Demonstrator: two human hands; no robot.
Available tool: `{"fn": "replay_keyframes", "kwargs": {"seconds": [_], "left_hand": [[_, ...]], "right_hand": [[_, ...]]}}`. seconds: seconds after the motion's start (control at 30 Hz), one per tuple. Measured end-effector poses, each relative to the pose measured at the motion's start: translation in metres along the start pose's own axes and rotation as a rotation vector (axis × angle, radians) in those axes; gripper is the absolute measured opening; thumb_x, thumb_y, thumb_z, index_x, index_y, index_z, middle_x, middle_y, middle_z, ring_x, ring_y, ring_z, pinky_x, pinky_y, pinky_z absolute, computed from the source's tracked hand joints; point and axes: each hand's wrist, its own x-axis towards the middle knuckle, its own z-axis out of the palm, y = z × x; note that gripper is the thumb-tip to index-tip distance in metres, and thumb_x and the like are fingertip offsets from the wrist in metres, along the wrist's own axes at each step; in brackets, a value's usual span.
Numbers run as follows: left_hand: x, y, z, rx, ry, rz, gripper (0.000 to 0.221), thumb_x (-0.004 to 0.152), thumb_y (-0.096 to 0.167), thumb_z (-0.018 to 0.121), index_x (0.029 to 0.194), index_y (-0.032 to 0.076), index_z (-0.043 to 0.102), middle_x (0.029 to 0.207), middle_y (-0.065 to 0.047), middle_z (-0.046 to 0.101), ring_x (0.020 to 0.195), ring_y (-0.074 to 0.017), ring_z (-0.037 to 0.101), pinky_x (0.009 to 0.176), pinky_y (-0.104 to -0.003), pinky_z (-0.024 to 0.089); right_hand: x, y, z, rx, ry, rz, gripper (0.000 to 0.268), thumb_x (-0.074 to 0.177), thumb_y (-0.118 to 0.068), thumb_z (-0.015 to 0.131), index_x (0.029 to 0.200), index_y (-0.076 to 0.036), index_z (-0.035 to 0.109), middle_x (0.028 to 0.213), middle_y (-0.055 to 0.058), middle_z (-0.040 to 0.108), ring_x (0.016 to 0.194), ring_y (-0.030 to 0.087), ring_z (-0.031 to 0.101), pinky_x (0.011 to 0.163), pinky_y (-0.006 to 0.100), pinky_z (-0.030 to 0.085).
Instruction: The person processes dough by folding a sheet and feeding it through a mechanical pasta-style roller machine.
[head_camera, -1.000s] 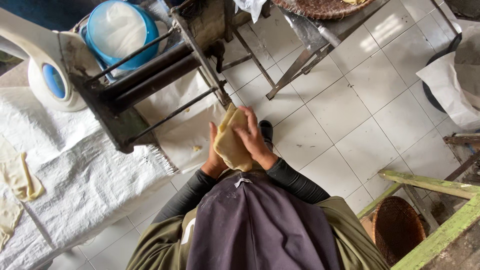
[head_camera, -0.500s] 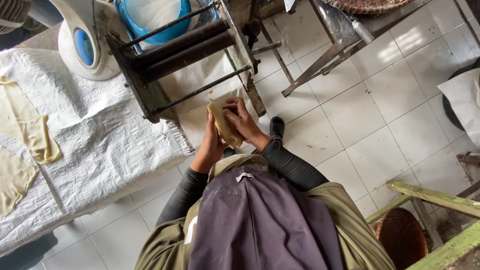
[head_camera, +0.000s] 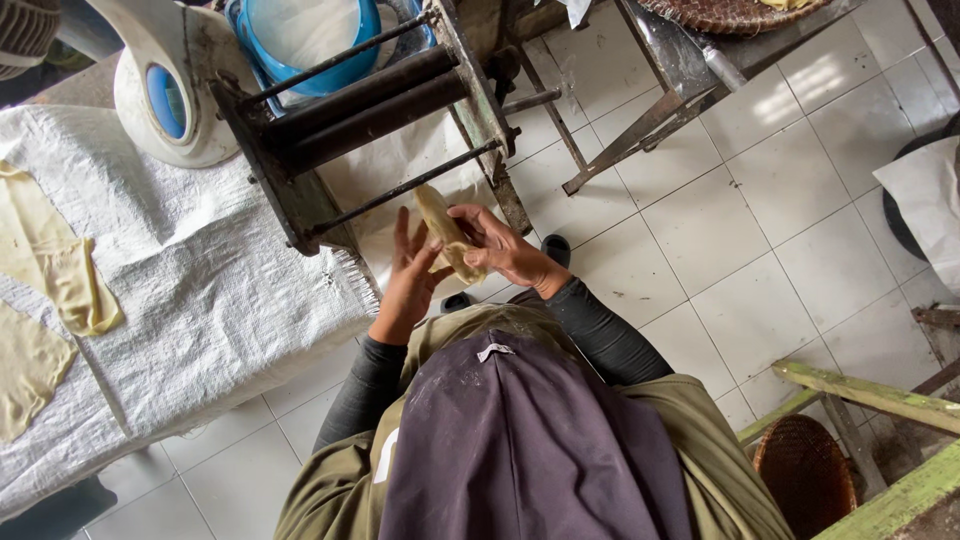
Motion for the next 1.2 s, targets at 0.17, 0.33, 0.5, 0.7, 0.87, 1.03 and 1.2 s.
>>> {"fn": "replay_keyframes", "kwargs": {"seconds": [0.17, 0.33, 0.5, 0.7, 0.87, 1.03, 1.2], "left_hand": [[-0.005, -0.004, -0.020, 0.253, -0.082, 0.140, 0.107, 0.089, 0.017, 0.084, 0.166, 0.006, 0.011, 0.170, -0.023, 0.022, 0.153, -0.0392, 0.038, 0.115, -0.053, 0.051], [-0.017, -0.020, -0.024, 0.580, -0.105, 0.370, 0.115, 0.085, 0.000, 0.081, 0.166, 0.011, 0.000, 0.161, -0.030, 0.033, 0.148, -0.0345, 0.041, 0.118, -0.048, 0.046], [-0.016, -0.028, -0.032, 0.678, 0.080, 0.319, 0.100, 0.096, 0.003, 0.072, 0.166, 0.010, 0.001, 0.149, -0.027, 0.053, 0.134, -0.0304, 0.062, 0.109, -0.040, 0.058], [-0.017, -0.029, -0.031, 0.759, -0.024, 0.582, 0.101, 0.100, -0.001, 0.069, 0.167, 0.009, -0.007, 0.153, -0.032, 0.046, 0.140, -0.0385, 0.054, 0.114, -0.046, 0.049], [-0.019, -0.024, -0.023, 0.854, 0.156, 0.457, 0.104, 0.092, 0.010, 0.077, 0.161, 0.006, -0.001, 0.136, -0.028, 0.059, 0.114, -0.0321, 0.070, 0.091, -0.039, 0.063], [-0.016, -0.026, -0.030, 0.853, 0.221, 0.444, 0.086, 0.097, 0.007, 0.067, 0.161, 0.006, 0.010, 0.129, -0.027, 0.067, 0.109, -0.0327, 0.074, 0.086, -0.041, 0.064], [-0.013, -0.029, -0.043, 0.851, 0.217, 0.432, 0.082, 0.098, 0.004, 0.060, 0.164, 0.005, 0.012, 0.133, -0.029, 0.063, 0.111, -0.0352, 0.073, 0.090, -0.039, 0.064]], "right_hand": [[0.008, 0.019, -0.009, -0.065, 0.004, -0.045, 0.052, 0.090, -0.007, 0.069, 0.139, -0.005, 0.050, 0.130, 0.012, 0.056, 0.127, 0.024, 0.057, 0.120, 0.039, 0.046], [0.018, 0.040, -0.009, -0.328, 0.010, -0.137, 0.038, 0.095, 0.001, 0.067, 0.131, -0.006, 0.057, 0.157, 0.014, 0.045, 0.141, 0.025, 0.051, 0.119, 0.041, 0.045], [0.024, 0.058, -0.006, -0.534, 0.064, -0.201, 0.027, 0.100, -0.001, 0.063, 0.127, -0.005, 0.062, 0.153, 0.016, 0.053, 0.140, 0.025, 0.054, 0.115, 0.039, 0.051], [0.024, 0.072, 0.000, -0.636, 0.224, -0.330, 0.024, 0.103, 0.004, 0.058, 0.123, -0.003, 0.066, 0.140, 0.011, 0.067, 0.129, 0.023, 0.066, 0.109, 0.035, 0.056], [0.029, 0.080, 0.013, -0.731, 0.303, -0.373, 0.016, 0.102, 0.004, 0.058, 0.115, -0.002, 0.063, 0.119, 0.013, 0.068, 0.108, 0.023, 0.071, 0.090, 0.033, 0.059], [0.039, 0.085, 0.018, -0.871, 0.505, -0.455, 0.010, 0.104, -0.001, 0.060, 0.114, -0.001, 0.061, 0.107, 0.013, 0.068, 0.096, 0.025, 0.071, 0.080, 0.035, 0.056], [0.043, 0.087, 0.015, -0.916, 0.337, -0.532, 0.025, 0.100, -0.009, 0.069, 0.121, -0.003, 0.057, 0.105, 0.013, 0.061, 0.089, 0.026, 0.065, 0.078, 0.033, 0.056]]}}
